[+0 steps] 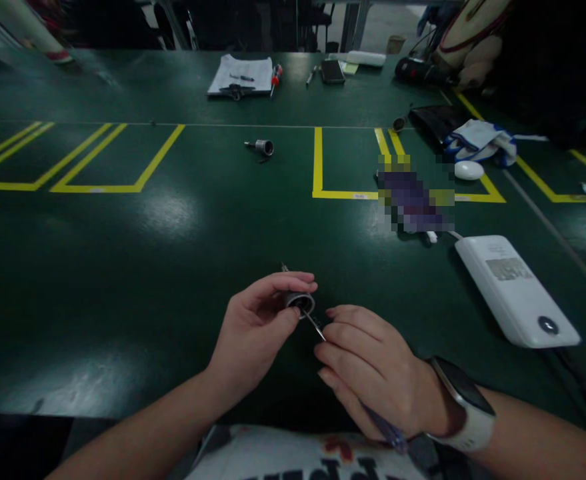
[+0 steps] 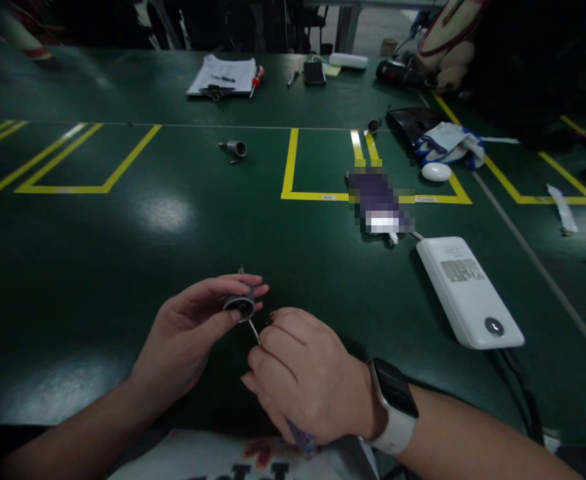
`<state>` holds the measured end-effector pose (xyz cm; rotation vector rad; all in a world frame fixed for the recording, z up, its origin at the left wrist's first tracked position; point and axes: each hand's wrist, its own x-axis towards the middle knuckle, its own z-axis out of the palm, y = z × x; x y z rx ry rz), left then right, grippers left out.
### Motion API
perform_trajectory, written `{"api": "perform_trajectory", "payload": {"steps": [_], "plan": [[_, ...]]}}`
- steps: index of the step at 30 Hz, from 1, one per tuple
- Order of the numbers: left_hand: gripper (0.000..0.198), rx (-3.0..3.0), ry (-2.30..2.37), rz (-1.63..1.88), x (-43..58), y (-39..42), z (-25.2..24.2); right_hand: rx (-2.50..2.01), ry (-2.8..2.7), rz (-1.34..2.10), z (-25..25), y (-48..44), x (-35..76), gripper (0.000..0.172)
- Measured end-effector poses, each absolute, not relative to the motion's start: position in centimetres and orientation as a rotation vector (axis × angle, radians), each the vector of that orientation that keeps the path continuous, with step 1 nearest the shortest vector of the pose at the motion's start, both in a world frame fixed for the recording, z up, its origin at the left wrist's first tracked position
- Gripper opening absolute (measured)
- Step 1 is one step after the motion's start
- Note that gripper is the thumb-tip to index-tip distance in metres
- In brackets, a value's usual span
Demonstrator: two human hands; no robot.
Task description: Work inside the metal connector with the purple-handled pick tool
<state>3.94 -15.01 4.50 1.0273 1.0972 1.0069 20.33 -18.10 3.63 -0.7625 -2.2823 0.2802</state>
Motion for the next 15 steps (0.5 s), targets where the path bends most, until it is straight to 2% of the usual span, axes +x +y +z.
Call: {"api": "perform_trajectory", "payload": {"steps": [15], "plan": [[0.014, 1.046, 1.168, 0.986, 4.38, -15.15, 4.76, -0.764, -2.253, 0.325, 4.14, -18.28, 20.04, 0.016]]}}
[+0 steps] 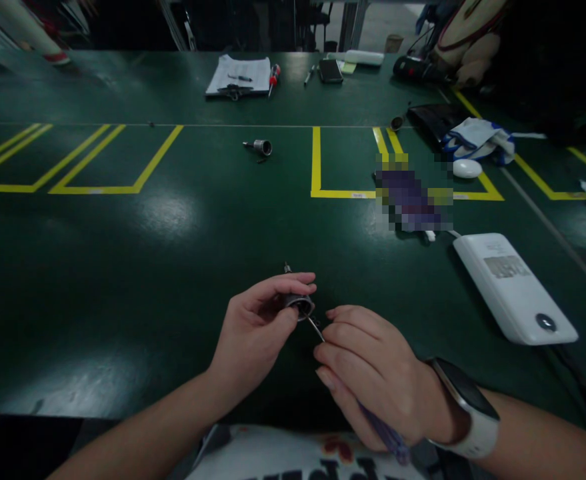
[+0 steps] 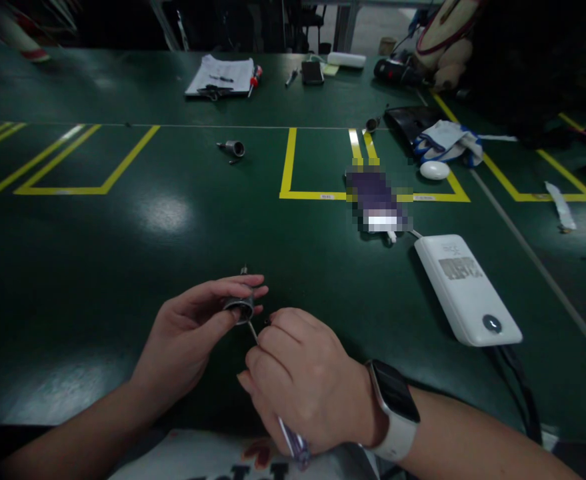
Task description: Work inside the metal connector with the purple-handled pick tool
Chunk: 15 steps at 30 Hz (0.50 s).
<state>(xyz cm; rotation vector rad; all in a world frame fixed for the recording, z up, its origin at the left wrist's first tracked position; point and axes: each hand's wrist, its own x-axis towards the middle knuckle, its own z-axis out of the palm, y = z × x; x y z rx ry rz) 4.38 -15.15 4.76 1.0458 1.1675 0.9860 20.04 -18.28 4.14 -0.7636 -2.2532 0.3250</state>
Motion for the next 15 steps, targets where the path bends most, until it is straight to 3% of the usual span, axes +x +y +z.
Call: {"api": "perform_trajectory", "payload": {"steps": [6, 15], "plan": [[0.011, 1.057, 1.18, 0.99, 4.3, -15.1, 4.7, -0.771, -2.134, 0.481, 4.9, -18.4, 20.4, 0.015], [0.023, 0.984, 1.117, 1.085, 3.7, -14.6, 4.5, -1.145, -1.512, 1.434, 4.2, -16.3, 22.9, 0.028]]}}
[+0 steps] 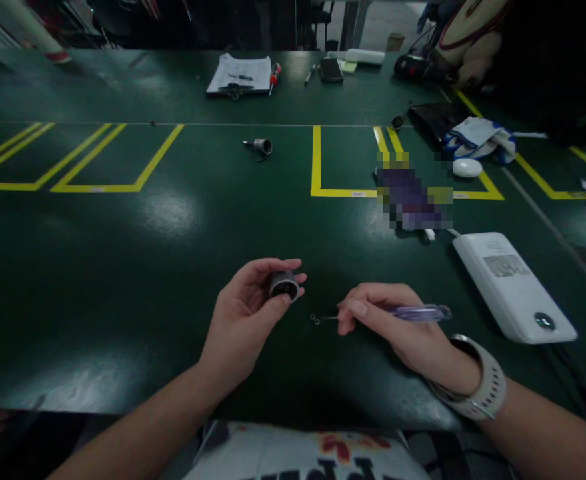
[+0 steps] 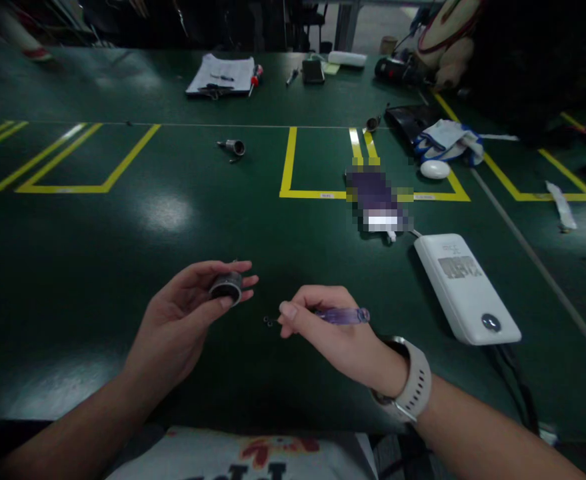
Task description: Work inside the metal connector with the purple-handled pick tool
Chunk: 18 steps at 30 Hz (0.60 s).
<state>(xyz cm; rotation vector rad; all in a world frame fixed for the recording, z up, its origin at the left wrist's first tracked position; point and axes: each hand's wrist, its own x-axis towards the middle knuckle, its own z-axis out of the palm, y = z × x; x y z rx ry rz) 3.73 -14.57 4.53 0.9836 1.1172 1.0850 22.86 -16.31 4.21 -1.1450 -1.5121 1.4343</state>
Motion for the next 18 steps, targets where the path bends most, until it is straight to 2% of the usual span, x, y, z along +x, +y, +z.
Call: {"api": "perform_trajectory", "payload": {"steps": [4, 14, 16, 18], "plan": [[0.029, 0.98, 1.112, 1.081, 3.5, -14.5, 4.5, -1.284, -1.6, 1.433, 3.8, -16.0, 22.7, 0.033], [0.031, 0.976, 1.117, 1.018, 3.3, -14.5, 4.2, -1.314, -1.954, 1.098, 4.1, -16.6, 21.8, 0.034], [0.031, 0.974, 1.111, 1.027, 3.3, -14.5, 4.2, -1.351, -1.95, 1.138, 4.3, -16.7, 21.6, 0.034], [0.031, 0.976, 1.105, 1.05, 3.3, -14.5, 4.2, -1.401, -1.791, 1.336, 4.3, -16.7, 21.3, 0.034]]}}
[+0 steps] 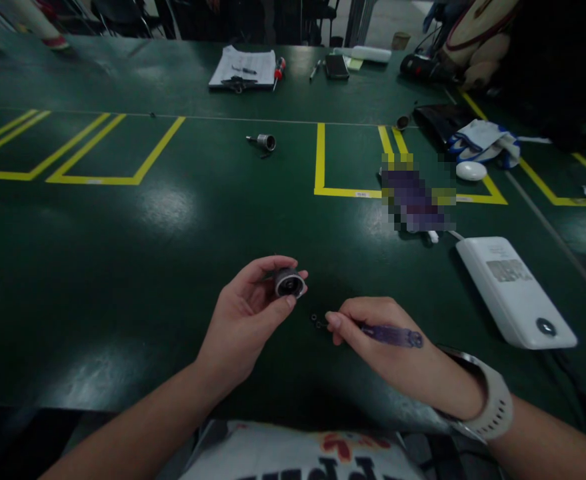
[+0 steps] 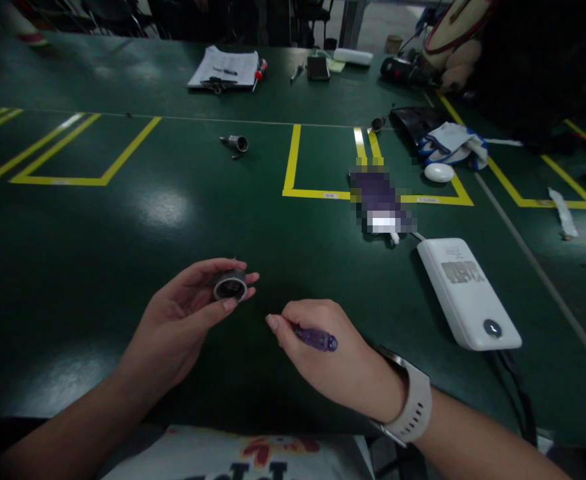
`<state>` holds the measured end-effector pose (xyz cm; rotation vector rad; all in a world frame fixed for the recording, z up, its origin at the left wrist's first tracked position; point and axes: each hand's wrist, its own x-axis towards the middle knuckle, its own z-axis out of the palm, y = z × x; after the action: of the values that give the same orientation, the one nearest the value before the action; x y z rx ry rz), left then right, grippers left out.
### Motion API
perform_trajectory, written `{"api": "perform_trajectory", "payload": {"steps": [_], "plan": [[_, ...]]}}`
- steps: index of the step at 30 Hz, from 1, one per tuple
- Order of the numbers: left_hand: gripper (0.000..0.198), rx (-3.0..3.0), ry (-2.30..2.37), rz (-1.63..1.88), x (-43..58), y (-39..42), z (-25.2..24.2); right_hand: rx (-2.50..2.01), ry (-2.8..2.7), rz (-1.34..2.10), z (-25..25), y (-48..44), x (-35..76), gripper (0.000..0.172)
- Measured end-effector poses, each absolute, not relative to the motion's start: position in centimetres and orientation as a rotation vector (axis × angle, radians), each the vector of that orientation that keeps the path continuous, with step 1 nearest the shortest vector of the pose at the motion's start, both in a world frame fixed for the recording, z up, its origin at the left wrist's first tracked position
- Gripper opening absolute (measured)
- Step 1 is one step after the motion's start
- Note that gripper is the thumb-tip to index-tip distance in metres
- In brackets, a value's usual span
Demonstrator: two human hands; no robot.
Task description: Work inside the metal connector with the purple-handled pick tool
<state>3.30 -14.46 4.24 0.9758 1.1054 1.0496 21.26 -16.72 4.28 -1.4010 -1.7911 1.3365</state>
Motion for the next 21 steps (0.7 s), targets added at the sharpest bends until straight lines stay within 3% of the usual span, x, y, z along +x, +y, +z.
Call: {"api": "perform_trajectory", "payload": {"steps": [4, 7, 15, 21], "plan": [[0.029, 0.956, 1.094, 1.099, 3.3, -14.4, 4.4, -1.397, -1.187, 1.875, 3.6, -16.3, 20.6, 0.033], [0.028, 0.934, 1.089, 1.121, 3.3, -14.3, 4.5, -1.313, -0.901, 2.027, 3.1, -16.0, 20.4, 0.03], [0.028, 0.894, 1.082, 1.148, 3.3, -14.4, 4.4, -1.079, -0.643, 2.075, 3.1, -15.7, 21.0, 0.024], [0.028, 0.982, 1.099, 1.088, 3.2, -14.6, 4.3, -0.957, -0.717, 1.808, 4.1, -16.3, 21.1, 0.02]]}}
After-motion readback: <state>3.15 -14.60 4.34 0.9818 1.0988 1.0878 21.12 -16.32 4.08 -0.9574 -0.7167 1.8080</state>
